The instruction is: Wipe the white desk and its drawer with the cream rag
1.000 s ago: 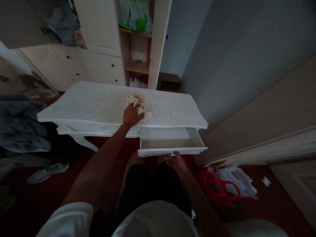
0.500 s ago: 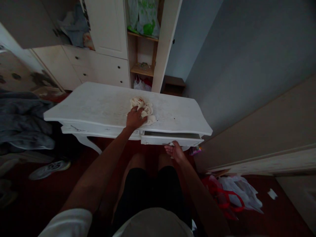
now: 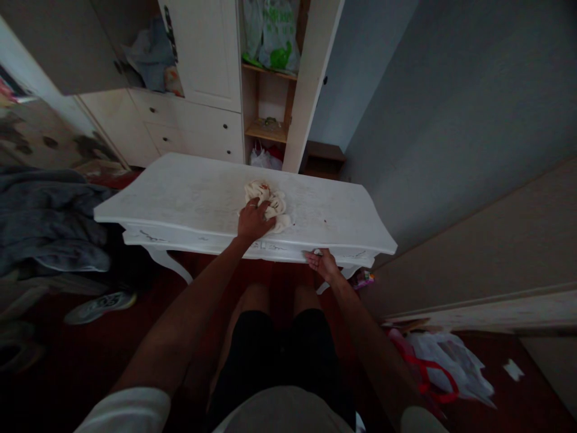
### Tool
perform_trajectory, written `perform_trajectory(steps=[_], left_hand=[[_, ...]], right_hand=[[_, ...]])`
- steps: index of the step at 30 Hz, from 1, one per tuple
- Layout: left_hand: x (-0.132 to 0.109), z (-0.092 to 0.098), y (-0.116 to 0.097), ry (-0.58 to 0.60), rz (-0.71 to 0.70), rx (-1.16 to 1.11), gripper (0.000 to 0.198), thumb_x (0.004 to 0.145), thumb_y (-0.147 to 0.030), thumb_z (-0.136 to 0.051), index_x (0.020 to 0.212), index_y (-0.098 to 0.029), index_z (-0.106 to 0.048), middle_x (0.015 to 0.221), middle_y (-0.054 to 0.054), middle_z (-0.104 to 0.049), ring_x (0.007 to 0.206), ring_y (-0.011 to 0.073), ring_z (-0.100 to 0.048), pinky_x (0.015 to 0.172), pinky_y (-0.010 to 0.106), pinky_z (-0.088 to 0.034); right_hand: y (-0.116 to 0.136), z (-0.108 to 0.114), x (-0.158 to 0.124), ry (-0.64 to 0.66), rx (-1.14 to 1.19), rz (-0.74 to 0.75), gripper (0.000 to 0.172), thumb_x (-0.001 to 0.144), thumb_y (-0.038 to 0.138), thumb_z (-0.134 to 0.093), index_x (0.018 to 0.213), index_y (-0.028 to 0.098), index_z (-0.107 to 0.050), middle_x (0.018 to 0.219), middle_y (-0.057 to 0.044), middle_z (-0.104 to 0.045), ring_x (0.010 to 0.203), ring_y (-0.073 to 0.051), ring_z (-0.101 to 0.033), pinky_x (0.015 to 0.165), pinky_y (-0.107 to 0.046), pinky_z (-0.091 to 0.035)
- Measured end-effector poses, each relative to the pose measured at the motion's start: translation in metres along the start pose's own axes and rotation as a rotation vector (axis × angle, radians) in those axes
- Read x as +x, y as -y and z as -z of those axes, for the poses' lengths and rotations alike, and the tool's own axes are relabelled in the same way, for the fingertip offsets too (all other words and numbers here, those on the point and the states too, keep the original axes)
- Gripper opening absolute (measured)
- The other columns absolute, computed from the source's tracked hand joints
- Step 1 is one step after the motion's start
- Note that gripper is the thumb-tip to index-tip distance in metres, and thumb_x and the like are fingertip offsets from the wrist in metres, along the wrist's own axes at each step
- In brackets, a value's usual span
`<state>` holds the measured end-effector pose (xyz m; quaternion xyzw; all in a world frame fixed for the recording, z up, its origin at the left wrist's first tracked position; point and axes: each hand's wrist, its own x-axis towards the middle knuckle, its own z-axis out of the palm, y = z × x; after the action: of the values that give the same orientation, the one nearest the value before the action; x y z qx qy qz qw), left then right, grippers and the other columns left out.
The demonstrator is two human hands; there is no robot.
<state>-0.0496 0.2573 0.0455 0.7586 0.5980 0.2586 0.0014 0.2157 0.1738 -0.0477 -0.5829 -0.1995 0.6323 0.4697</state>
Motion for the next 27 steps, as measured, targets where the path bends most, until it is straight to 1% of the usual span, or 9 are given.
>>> perform_trajectory(steps=[3,6,10,13,16,19,22,24,27], left_hand=[[0.0,0.001,0.0,0.011,0.001,0.004,0.058,0.083,-0.047,-0.061,0.137,-0.024,-0.055,0.145,0.015,-0.047,0.135,0.0318,-0.044,0.106,0.044,-0.04],[0.0,0.001,-0.001,0.004,0.001,-0.001,0.058,0.082,-0.046,-0.061,0.136,-0.023,-0.055,0.144,0.015,-0.048,0.134,0.0325,-0.045,0.105,0.044,-0.041],[-0.001,-0.001,-0.002,-0.018,0.031,-0.004,0.059,0.08,-0.044,-0.063,0.136,-0.024,-0.055,0.144,0.015,-0.048,0.133,0.0327,-0.045,0.104,0.044,-0.042],[-0.001,-0.001,-0.001,-0.033,0.046,-0.024,0.06,0.078,-0.04,-0.064,0.135,-0.024,-0.055,0.142,0.015,-0.049,0.132,0.0332,-0.046,0.103,0.045,-0.042],[-0.003,0.0,0.002,-0.058,0.047,-0.074,0.06,0.075,-0.034,-0.064,0.133,-0.023,-0.056,0.136,0.015,-0.053,0.127,0.0323,-0.05,0.103,0.043,-0.044],[-0.006,0.0,0.004,-0.091,0.051,-0.15,0.074,0.069,-0.03,-0.064,0.14,-0.019,-0.048,0.131,0.014,-0.058,0.123,0.0315,-0.054,0.104,0.041,-0.044],[-0.014,0.003,0.004,-0.128,0.067,-0.231,0.086,0.066,-0.028,-0.063,0.146,-0.013,-0.037,0.136,0.015,-0.057,0.125,0.0316,-0.054,0.106,0.043,-0.044],[-0.023,0.006,0.001,-0.145,0.085,-0.288,0.081,0.066,-0.029,-0.061,0.143,-0.013,-0.041,0.136,0.014,-0.058,0.124,0.0304,-0.055,0.106,0.042,-0.044],[-0.047,0.016,-0.004,-0.138,0.089,-0.426,0.065,0.068,-0.029,-0.058,0.132,-0.017,-0.052,0.133,0.01,-0.062,0.122,0.0264,-0.058,0.106,0.04,-0.045]], right_hand=[[0.005,0.004,-0.001,0.052,-0.036,-0.022,0.031,0.095,0.042,-0.038,0.08,0.023,-0.058,0.078,-0.005,-0.075,0.063,-0.015,-0.065,0.068,-0.027,-0.05],[0.016,0.012,-0.009,0.133,-0.127,-0.133,0.033,0.094,0.044,-0.039,0.087,0.021,-0.061,0.085,-0.007,-0.076,0.067,-0.016,-0.067,0.068,-0.028,-0.05],[0.043,0.027,-0.03,0.176,-0.463,-0.218,0.044,0.089,0.06,-0.049,0.091,0.018,-0.063,0.085,-0.012,-0.076,0.063,-0.017,-0.065,0.059,-0.028,-0.047],[0.072,0.04,-0.051,0.257,-0.717,-0.059,0.044,0.078,0.059,-0.066,0.092,0.017,-0.067,0.078,-0.011,-0.076,0.058,-0.017,-0.063,0.053,-0.026,-0.043],[0.11,0.052,-0.064,0.338,-0.768,0.172,0.038,0.074,0.05,-0.073,0.091,0.016,-0.071,0.073,-0.008,-0.074,0.054,-0.015,-0.059,0.049,-0.024,-0.04],[0.146,0.067,-0.057,0.216,-0.704,0.42,0.036,0.076,0.046,-0.07,0.095,0.015,-0.071,0.074,-0.008,-0.074,0.055,-0.014,-0.058,0.053,-0.025,-0.044],[0.167,0.084,-0.03,-0.033,-0.81,0.551,0.026,0.08,0.037,-0.062,0.092,0.016,-0.071,0.08,-0.008,-0.074,0.062,-0.015,-0.061,0.06,-0.027,-0.047],[0.174,0.094,-0.007,-0.29,-0.962,0.582,0.018,0.078,0.03,-0.059,0.082,0.016,-0.071,0.08,-0.008,-0.074,0.069,-0.017,-0.065,0.065,-0.028,-0.049],[0.177,0.105,0.022,-0.474,-1.049,0.604,0.007,0.067,0.021,-0.063,0.064,0.018,-0.068,0.077,-0.008,-0.074,0.078,-0.021,-0.066,0.072,-0.03,-0.049]])
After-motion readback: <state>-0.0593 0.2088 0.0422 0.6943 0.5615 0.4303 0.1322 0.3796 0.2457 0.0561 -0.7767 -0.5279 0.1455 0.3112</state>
